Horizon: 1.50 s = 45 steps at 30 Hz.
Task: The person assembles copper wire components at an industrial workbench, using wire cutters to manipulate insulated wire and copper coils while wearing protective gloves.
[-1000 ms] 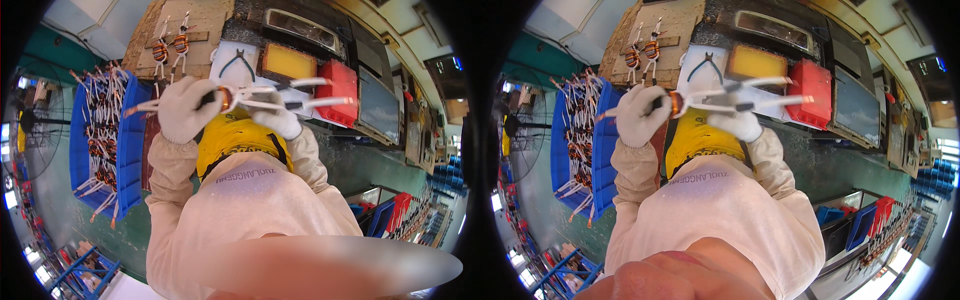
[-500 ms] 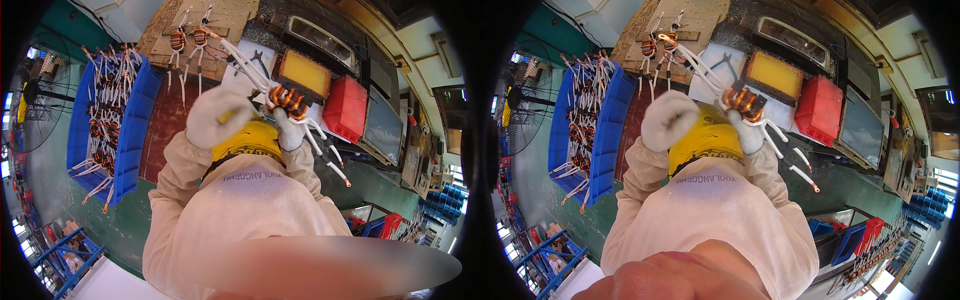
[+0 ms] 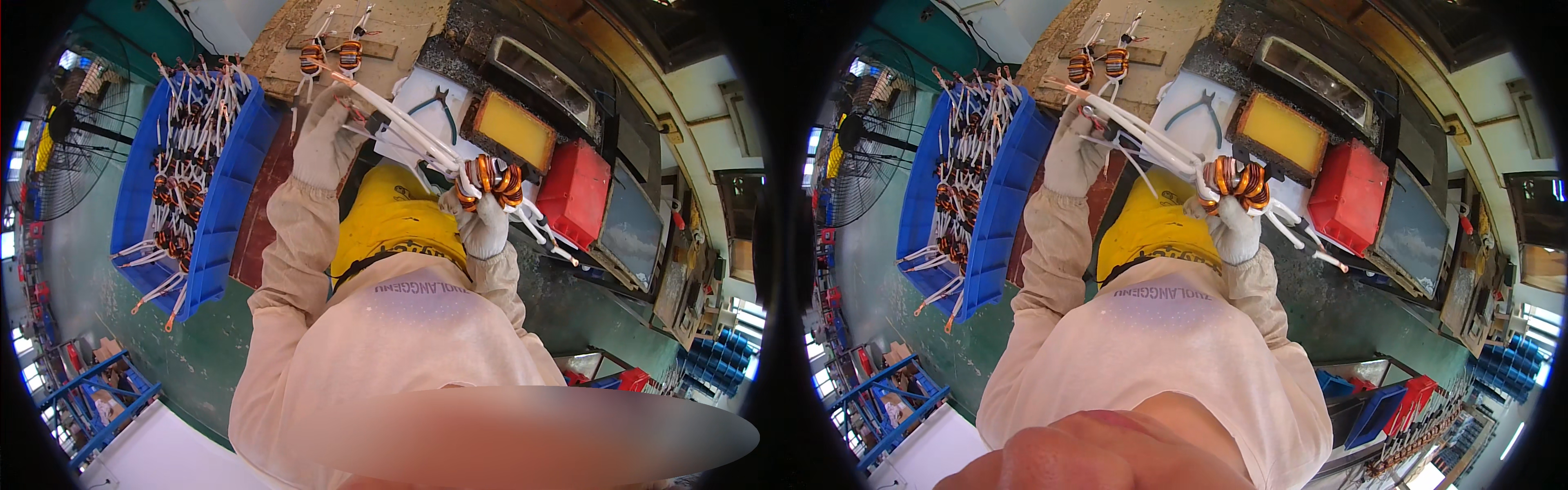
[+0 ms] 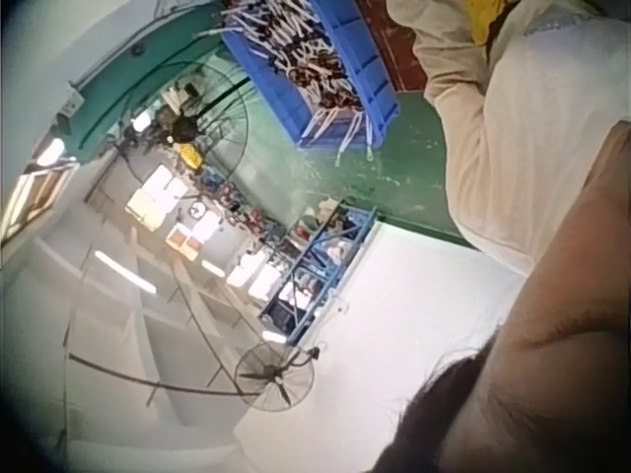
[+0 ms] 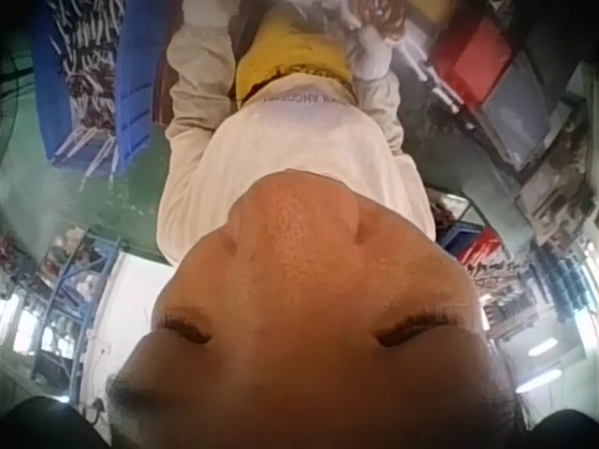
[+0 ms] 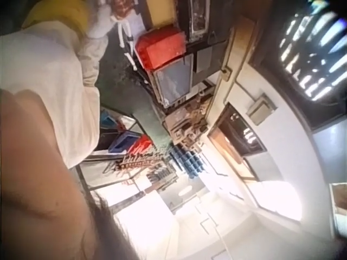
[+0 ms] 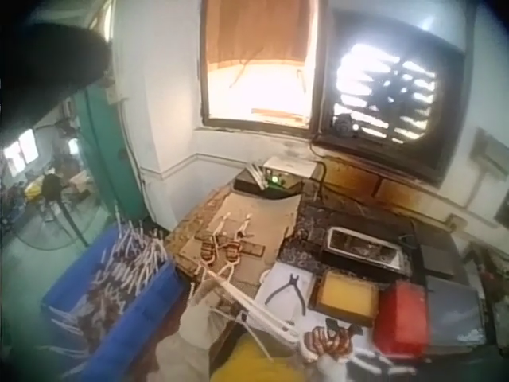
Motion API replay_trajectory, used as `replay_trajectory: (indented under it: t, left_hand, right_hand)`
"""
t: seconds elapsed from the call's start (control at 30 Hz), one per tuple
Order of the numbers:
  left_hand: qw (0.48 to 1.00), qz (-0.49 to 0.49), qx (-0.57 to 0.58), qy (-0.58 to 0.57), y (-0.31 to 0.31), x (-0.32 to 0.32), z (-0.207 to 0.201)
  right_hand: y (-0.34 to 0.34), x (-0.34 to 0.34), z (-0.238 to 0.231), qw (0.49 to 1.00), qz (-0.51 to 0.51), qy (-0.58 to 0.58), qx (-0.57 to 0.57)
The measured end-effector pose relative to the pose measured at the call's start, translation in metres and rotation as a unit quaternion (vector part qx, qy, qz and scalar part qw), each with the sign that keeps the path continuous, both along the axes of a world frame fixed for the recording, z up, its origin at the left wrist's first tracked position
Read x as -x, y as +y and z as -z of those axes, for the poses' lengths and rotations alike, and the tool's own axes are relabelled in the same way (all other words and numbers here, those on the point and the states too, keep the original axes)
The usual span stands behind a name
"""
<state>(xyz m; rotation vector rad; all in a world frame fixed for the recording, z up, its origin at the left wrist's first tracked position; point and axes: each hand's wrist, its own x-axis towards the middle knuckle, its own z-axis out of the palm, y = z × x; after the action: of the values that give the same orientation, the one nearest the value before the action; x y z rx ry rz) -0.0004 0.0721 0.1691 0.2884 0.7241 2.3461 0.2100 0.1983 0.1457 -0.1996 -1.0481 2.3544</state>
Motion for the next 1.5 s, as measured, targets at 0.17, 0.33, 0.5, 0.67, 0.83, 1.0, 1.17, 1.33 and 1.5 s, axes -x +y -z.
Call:
replay_trajectory:
  t: [0.17,0.33,0.5,0.67,0.83,1.0,1.17,1.33,1.5]
  left_hand:
    - [0.997,0.025,-0.029,0.064,-0.003,0.001,0.018]
    - [0.996,0.072,0.027,0.045,-0.011,0.003,0.007]
    - [0.980,0.158,-0.051,0.106,-0.022,0.025,-0.001]
    - [0.974,0.196,-0.066,0.093,-0.023,0.019,-0.018]
    - [0.958,0.090,0.133,0.238,-0.022,0.020,-0.021]
    - [0.811,-0.077,0.260,0.518,-0.023,0.015,-0.043]
    - [0.904,-0.045,0.189,0.382,-0.022,-0.005,-0.042]
    - [0.972,-0.081,0.083,0.207,-0.017,-0.004,-0.019]
    - [0.996,0.005,0.070,0.047,-0.022,0.006,-0.027]
  right_hand:
    - [-0.002,0.003,-0.003,1.000,0.017,-0.003,-0.001]
    - [0.002,-0.001,0.007,1.000,0.006,-0.025,0.001]
    - [0.008,-0.002,0.002,1.000,-0.014,0.003,-0.013]
    - [0.017,-0.007,0.005,0.999,-0.015,-0.004,-0.035]
    - [0.024,-0.014,0.017,0.991,0.069,-0.095,-0.067]
    - [0.023,-0.013,0.009,0.958,0.149,-0.138,-0.205]
    - [0.013,0.006,-0.014,0.862,0.253,-0.069,-0.435]
    - [0.005,0.008,-0.026,0.913,0.202,0.054,-0.351]
    - [0.016,-0.004,-0.033,0.921,0.107,-0.099,-0.362]
